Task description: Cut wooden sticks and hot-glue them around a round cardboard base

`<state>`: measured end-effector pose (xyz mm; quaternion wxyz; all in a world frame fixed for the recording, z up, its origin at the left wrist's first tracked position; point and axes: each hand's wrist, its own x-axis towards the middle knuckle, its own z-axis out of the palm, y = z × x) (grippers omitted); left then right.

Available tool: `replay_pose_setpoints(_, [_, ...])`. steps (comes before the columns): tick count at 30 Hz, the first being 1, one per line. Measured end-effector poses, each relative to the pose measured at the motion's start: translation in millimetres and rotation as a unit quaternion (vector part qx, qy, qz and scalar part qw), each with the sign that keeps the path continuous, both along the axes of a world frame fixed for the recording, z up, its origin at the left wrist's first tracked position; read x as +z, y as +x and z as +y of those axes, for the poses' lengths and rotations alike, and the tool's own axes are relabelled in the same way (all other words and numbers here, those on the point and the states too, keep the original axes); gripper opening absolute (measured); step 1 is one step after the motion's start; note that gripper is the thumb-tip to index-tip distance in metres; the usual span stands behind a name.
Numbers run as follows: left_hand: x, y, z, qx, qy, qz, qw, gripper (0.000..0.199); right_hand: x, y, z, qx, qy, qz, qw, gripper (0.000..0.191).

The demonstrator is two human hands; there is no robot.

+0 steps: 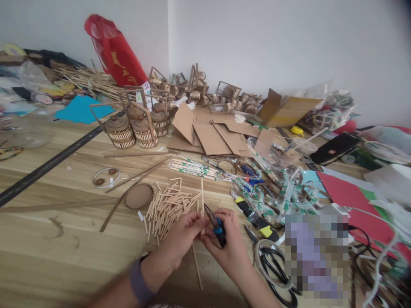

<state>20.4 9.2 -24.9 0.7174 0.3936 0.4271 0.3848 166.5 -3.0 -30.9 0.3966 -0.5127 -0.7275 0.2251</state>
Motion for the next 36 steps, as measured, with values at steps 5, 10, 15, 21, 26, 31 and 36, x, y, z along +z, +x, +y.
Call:
replay_pose_setpoints(5, [0.0, 2, -1, -0.006, 0.023, -0.001, 1.0, 0.043, 0.2, -2, 0, -0.001, 0.001, 0.014, 1.0, 0.027])
replay_pose_setpoints(10, [2.0, -5, 0, -0.009, 0.043, 0.054, 0.998, 0.039, 15.3, 4, 0, 0.039, -0.1, 0.034, 0.994, 0.022])
replay_pose_setpoints(15, [7.9, -18, 5, -0.058, 0.062, 0.083, 0.993, 0.039, 35.7, 32, -2, 0.072, -0.249, 0.046, 0.965, 0.015])
replay_pose_setpoints(21, [19.3, -22, 4, -0.099, 0.076, 0.103, 0.987, 0.038, 54.3, 55, -9, 0.095, -0.405, 0.036, 0.909, 0.024])
replay_pose_setpoints(26, [17.4, -22, 1, -0.151, 0.096, 0.118, 0.977, 0.036, 63.3, 46, -7, 0.1, -0.489, 0.049, 0.865, 0.032])
replay_pose_setpoints(31, [17.0, -19, 0, -0.171, 0.103, 0.091, 0.976, 0.033, 60.6, 35, -2, 0.13, -0.501, 0.089, 0.851, 0.034])
replay_pose_setpoints(36, [17.2, -19, 1, -0.18, 0.112, 0.078, 0.974, 0.03, 57.5, 33, 1, 0.151, -0.499, 0.1, 0.847, 0.036])
